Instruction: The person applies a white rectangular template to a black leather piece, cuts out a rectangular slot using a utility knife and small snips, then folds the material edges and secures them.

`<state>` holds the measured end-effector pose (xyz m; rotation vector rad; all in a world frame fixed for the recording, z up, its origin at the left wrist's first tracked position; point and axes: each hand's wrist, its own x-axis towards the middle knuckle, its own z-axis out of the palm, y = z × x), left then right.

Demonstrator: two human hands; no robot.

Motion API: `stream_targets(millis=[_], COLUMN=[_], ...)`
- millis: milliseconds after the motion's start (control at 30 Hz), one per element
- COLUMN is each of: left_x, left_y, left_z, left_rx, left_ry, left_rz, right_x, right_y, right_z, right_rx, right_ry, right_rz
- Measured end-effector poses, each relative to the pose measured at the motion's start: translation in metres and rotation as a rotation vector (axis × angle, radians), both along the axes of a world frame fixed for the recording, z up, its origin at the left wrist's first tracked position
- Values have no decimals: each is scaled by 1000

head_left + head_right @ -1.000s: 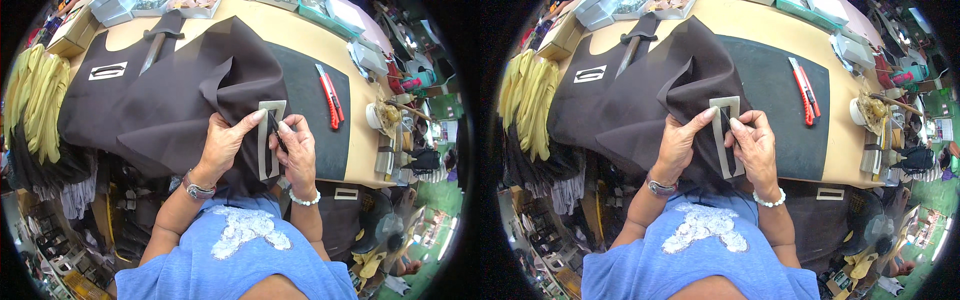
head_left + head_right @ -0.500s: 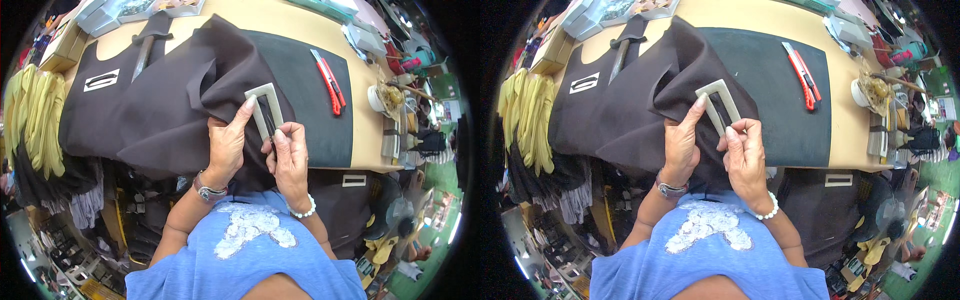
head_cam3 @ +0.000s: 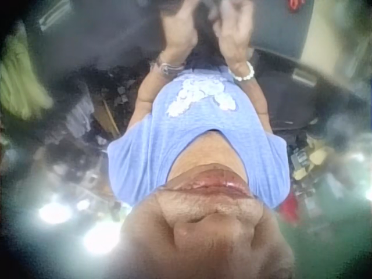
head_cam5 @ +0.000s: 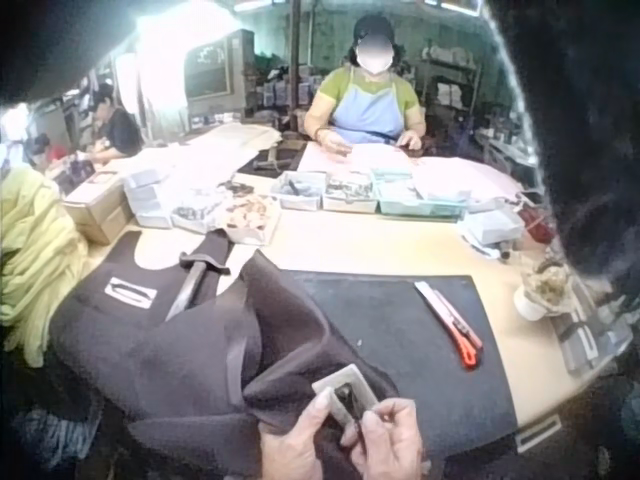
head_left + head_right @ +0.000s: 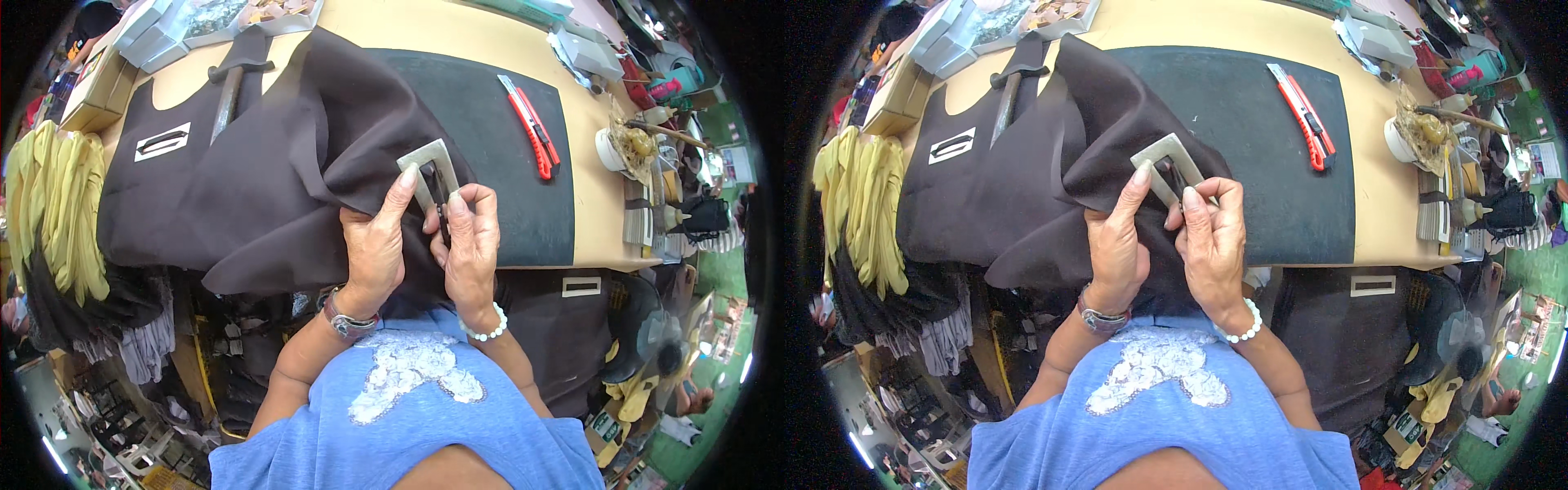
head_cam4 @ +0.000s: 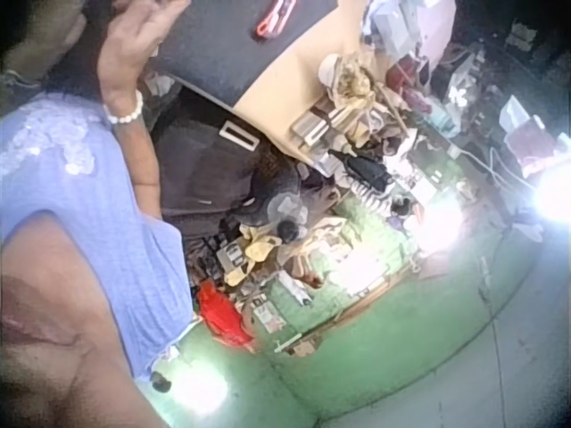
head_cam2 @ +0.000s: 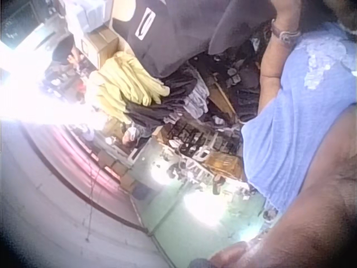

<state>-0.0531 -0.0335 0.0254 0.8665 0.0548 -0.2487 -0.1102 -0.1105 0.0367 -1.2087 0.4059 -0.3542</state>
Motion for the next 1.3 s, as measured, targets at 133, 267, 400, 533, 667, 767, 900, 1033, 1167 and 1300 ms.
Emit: stream_targets(millis=[133, 267, 400, 533, 667, 767, 900, 1033, 1167, 1300], left_x=[6, 3, 1, -2, -5, -4, -5, -6, -5, -6], left_y=[2, 1, 3, 1, 1, 0, -2, -1, -1, -5], left_z=[1, 2, -1, 2, 8, 11, 11, 9, 7, 11], left_rx=[-2, 8, 20, 26, -3, -5, 26, -5, -9, -13], left_ry=[-22, -30, -42, -35, -46, -57, -66, -53, -45, -49], left_rz=[18, 17, 15, 17, 19, 37, 36, 7, 5, 21], right_x=[-3, 3, 8, 11, 11, 6, 3, 2, 2, 2], right_y=[3, 3, 3, 0, -1, -2, -4, -6, -8, -10], right_z=[-8, -6, -6, -6, -2, 1, 1, -2, -3, -4], right_rx=[-9, 36, 63, 92, 126, 135, 136, 122, 133, 130], right_ry=[19, -25, -77, -139, -148, -139, -134, -133, -123, -112], right_rz=[37, -18, -31, -35, -38, -24, -27, -20, -18, -16])
